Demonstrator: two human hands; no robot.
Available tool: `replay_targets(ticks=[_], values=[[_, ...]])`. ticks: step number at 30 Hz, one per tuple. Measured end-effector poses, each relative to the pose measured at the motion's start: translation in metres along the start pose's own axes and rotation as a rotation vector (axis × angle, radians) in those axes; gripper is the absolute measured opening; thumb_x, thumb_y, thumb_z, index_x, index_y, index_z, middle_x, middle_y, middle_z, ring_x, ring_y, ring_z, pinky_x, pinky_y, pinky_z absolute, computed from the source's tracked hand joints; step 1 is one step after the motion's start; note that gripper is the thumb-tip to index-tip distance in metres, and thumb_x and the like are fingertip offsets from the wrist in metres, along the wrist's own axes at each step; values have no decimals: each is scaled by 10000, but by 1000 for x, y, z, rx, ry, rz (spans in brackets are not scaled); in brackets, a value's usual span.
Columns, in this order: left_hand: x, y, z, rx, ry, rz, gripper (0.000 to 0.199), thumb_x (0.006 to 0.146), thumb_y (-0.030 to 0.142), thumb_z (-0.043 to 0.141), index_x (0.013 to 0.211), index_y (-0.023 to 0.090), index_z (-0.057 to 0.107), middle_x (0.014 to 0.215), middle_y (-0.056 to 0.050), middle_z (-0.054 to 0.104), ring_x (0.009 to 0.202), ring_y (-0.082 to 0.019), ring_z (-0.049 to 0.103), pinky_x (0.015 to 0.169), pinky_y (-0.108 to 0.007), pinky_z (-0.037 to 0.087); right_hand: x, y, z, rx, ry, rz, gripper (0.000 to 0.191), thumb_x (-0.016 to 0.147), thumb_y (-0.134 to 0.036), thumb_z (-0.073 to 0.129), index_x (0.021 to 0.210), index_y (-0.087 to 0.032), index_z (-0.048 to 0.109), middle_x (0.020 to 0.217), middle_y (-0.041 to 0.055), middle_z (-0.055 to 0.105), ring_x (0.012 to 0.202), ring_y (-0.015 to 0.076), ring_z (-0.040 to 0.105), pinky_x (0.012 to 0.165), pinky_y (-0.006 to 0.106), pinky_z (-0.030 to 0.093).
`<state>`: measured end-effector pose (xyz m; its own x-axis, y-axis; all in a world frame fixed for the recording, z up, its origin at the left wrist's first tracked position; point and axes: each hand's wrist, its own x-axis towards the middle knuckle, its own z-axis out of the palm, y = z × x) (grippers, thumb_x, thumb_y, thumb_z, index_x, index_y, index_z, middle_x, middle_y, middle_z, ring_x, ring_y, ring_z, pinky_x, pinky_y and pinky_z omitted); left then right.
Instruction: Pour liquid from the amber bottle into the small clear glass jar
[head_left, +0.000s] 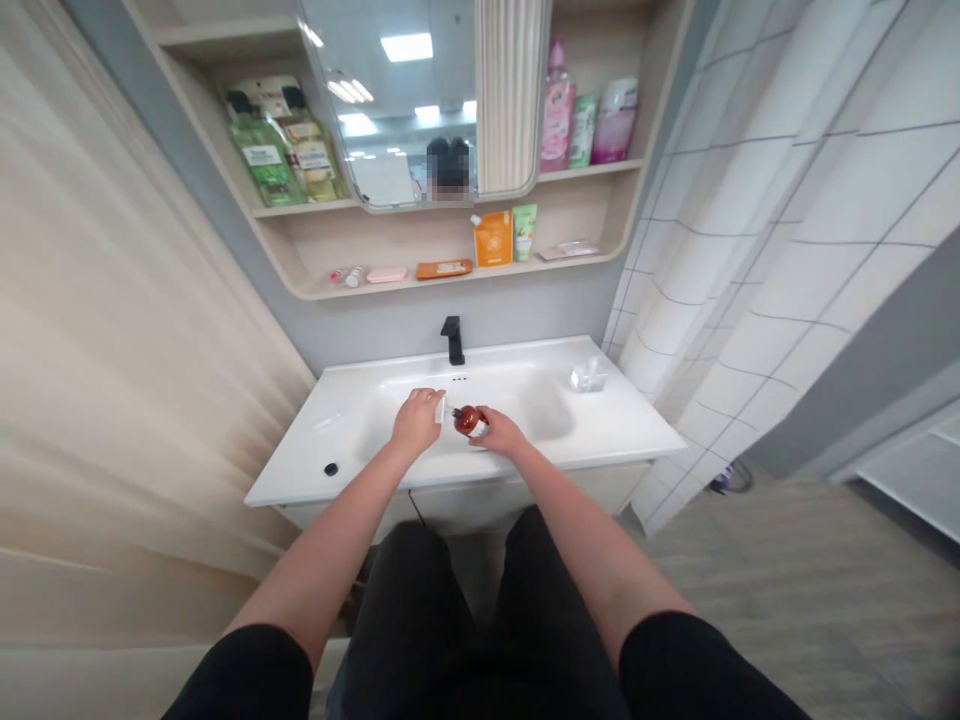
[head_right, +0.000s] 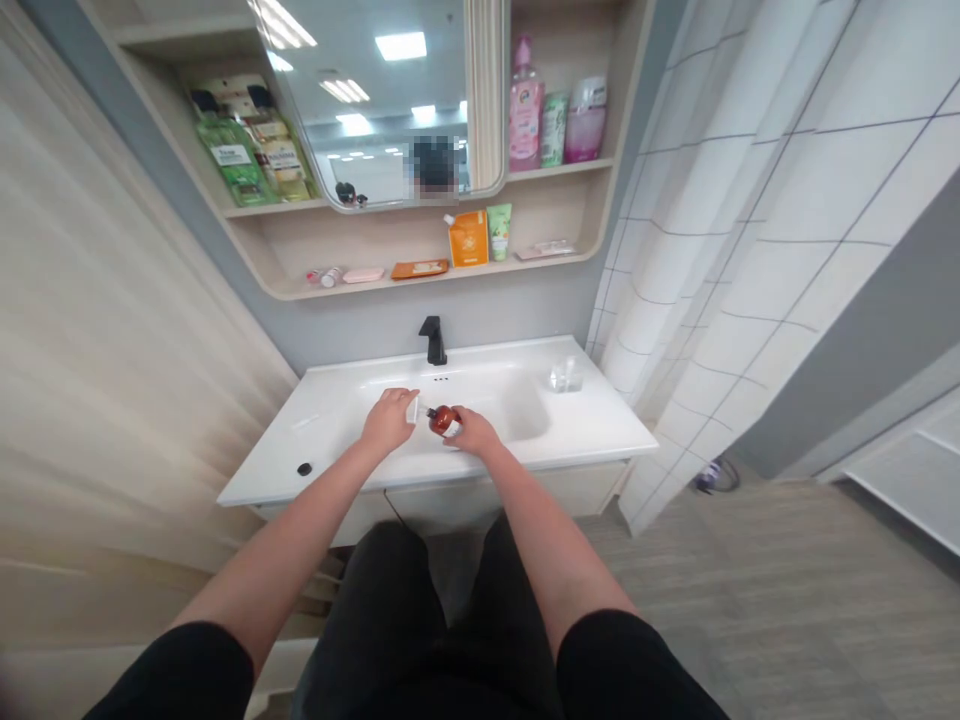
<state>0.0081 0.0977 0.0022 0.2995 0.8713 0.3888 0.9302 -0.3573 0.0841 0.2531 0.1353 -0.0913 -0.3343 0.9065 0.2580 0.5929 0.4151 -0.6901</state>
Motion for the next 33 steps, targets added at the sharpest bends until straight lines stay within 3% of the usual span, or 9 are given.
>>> replay_targets(ticks=[33], values=[[10, 8, -14, 41, -25, 46, 783, 785, 3, 666, 1546, 187, 650, 1430, -146, 693, 1373, -336, 574, 1198, -456, 524, -6, -10, -7, 50, 16, 24, 746, 740, -301, 965, 1427, -241, 679, 1292, 73, 798, 1123, 297, 755, 988, 375, 563]])
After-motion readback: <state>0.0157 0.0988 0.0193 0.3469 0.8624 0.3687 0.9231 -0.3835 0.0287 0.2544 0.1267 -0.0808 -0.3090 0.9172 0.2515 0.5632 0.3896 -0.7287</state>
